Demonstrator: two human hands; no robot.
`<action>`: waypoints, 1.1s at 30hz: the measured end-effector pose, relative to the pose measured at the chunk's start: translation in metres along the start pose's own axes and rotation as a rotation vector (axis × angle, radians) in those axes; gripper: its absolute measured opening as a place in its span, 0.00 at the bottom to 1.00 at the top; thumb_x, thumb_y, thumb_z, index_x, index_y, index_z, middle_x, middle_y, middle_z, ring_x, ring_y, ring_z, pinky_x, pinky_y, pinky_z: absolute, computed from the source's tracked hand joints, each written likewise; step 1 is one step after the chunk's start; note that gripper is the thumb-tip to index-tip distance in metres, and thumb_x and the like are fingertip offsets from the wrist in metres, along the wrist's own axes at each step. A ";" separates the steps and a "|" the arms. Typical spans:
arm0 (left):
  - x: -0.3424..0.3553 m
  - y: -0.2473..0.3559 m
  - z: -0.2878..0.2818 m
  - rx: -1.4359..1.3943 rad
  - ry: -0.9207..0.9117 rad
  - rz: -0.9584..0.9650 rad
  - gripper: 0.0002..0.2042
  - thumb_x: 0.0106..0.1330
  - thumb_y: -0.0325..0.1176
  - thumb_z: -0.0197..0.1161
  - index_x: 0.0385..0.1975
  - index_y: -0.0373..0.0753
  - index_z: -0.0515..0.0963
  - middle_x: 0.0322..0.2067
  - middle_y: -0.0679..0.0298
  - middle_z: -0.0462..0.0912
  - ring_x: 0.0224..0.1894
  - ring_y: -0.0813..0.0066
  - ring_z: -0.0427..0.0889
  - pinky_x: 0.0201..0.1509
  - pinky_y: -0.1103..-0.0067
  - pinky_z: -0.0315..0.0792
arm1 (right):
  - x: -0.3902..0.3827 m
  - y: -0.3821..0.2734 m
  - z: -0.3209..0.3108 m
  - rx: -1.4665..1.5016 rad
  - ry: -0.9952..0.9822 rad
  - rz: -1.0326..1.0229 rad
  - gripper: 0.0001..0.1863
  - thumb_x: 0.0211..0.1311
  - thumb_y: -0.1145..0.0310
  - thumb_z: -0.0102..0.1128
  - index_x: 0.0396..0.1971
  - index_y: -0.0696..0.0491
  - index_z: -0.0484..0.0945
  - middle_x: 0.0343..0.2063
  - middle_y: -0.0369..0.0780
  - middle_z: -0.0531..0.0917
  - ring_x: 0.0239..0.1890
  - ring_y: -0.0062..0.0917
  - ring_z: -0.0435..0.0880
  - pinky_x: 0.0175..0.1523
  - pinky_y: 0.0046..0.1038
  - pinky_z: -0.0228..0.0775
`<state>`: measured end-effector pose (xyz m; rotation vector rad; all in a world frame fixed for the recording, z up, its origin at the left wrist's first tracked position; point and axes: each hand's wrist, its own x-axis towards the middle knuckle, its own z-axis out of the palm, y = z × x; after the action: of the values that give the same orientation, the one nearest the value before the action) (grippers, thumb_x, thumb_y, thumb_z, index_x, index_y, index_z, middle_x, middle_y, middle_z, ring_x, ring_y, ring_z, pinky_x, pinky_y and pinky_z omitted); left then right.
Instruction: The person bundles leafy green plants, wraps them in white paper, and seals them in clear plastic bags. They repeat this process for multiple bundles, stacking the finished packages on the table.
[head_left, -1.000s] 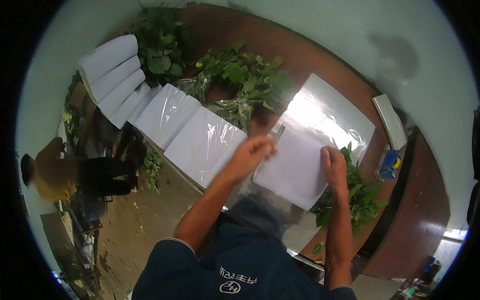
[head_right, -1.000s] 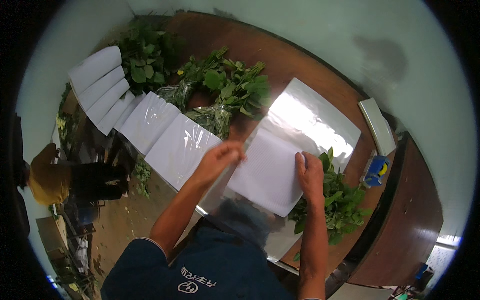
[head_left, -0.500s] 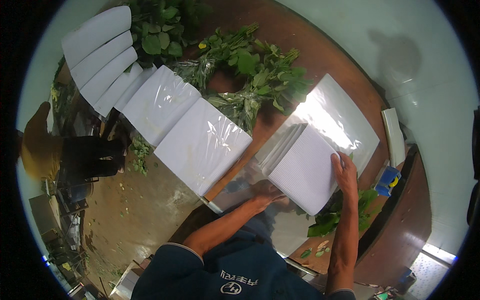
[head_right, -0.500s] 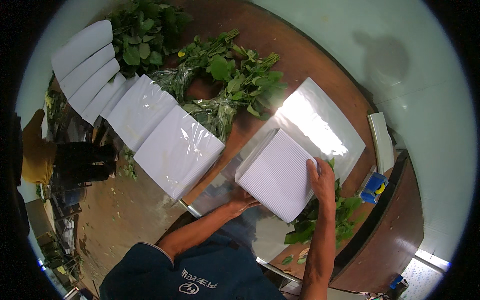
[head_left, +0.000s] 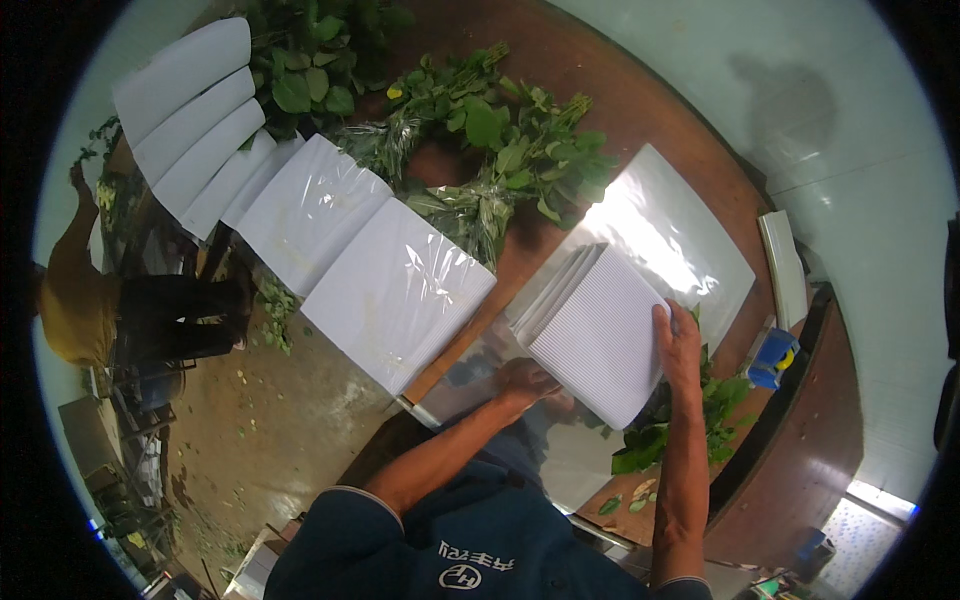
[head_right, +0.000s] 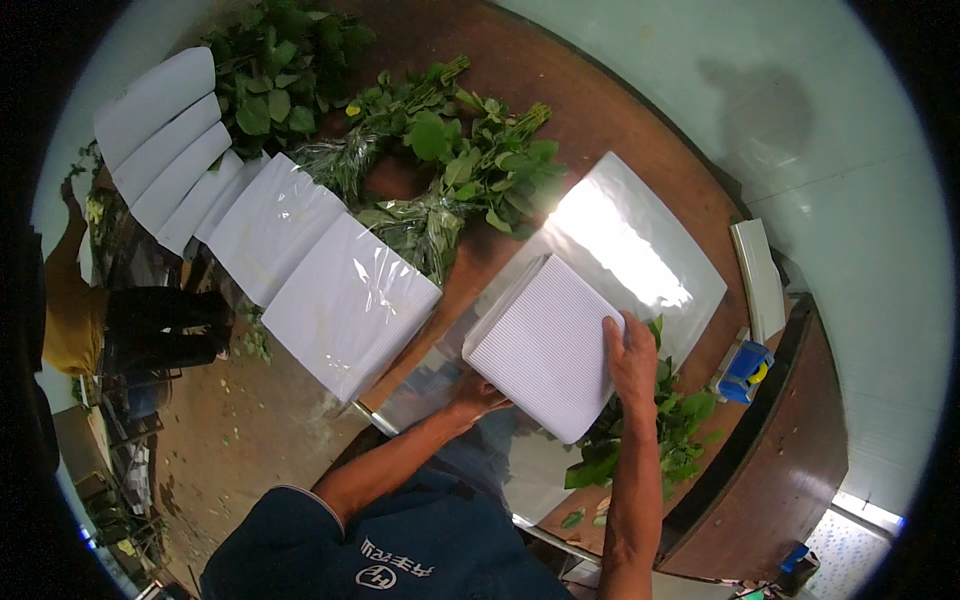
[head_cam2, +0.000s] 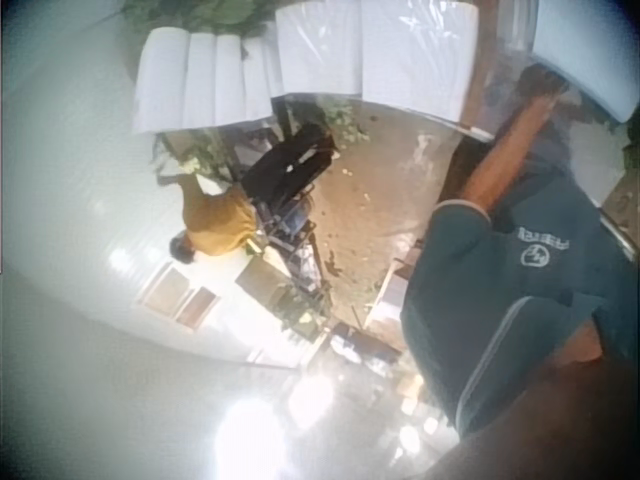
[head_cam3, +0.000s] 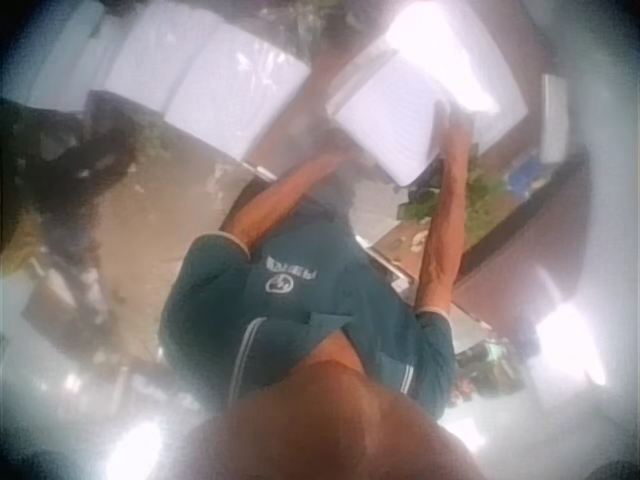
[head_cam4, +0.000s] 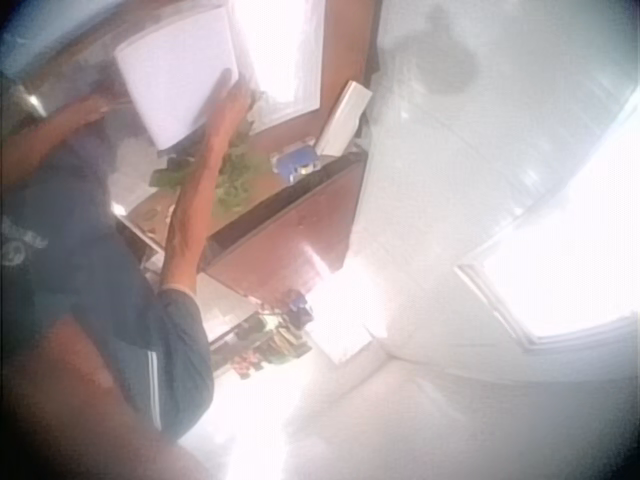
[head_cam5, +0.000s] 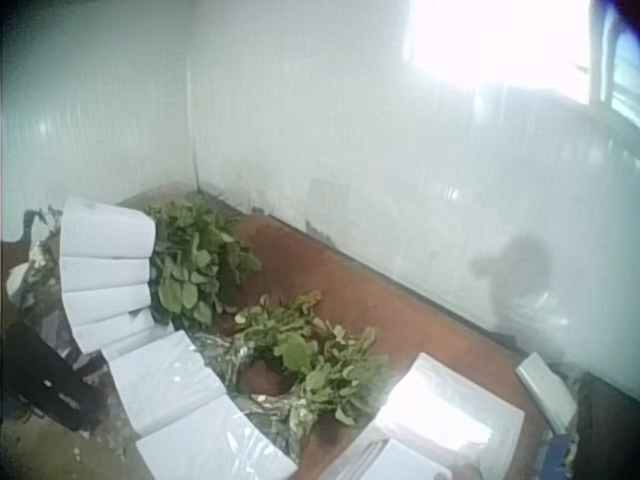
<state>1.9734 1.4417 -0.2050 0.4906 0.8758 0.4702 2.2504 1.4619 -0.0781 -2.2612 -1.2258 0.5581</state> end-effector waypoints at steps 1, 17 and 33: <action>0.004 -0.017 -0.009 -0.002 0.026 0.035 0.12 0.67 0.28 0.69 0.46 0.29 0.80 0.47 0.57 0.85 0.51 0.68 0.84 0.52 0.73 0.81 | -0.002 -0.002 0.001 -0.027 0.023 -0.008 0.27 0.72 0.52 0.60 0.56 0.61 0.79 0.51 0.54 0.82 0.52 0.47 0.82 0.60 0.41 0.72; -0.030 0.011 -0.056 1.610 0.413 0.799 0.28 0.70 0.26 0.54 0.69 0.23 0.60 0.72 0.40 0.58 0.75 0.41 0.55 0.78 0.54 0.49 | -0.087 -0.035 0.038 0.021 0.289 -0.227 0.18 0.67 0.72 0.61 0.53 0.65 0.77 0.60 0.55 0.76 0.62 0.49 0.75 0.68 0.43 0.66; -0.031 0.004 -0.042 1.629 0.471 0.880 0.18 0.62 0.23 0.60 0.53 0.26 0.77 0.60 0.41 0.75 0.61 0.44 0.75 0.63 0.57 0.70 | -0.081 -0.019 0.044 0.044 0.238 -0.293 0.18 0.70 0.70 0.58 0.54 0.65 0.73 0.61 0.56 0.74 0.64 0.51 0.71 0.70 0.44 0.62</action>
<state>1.9215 1.4362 -0.2073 2.3920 1.3677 0.5889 2.1717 1.4119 -0.0923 -1.9945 -1.3713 0.1982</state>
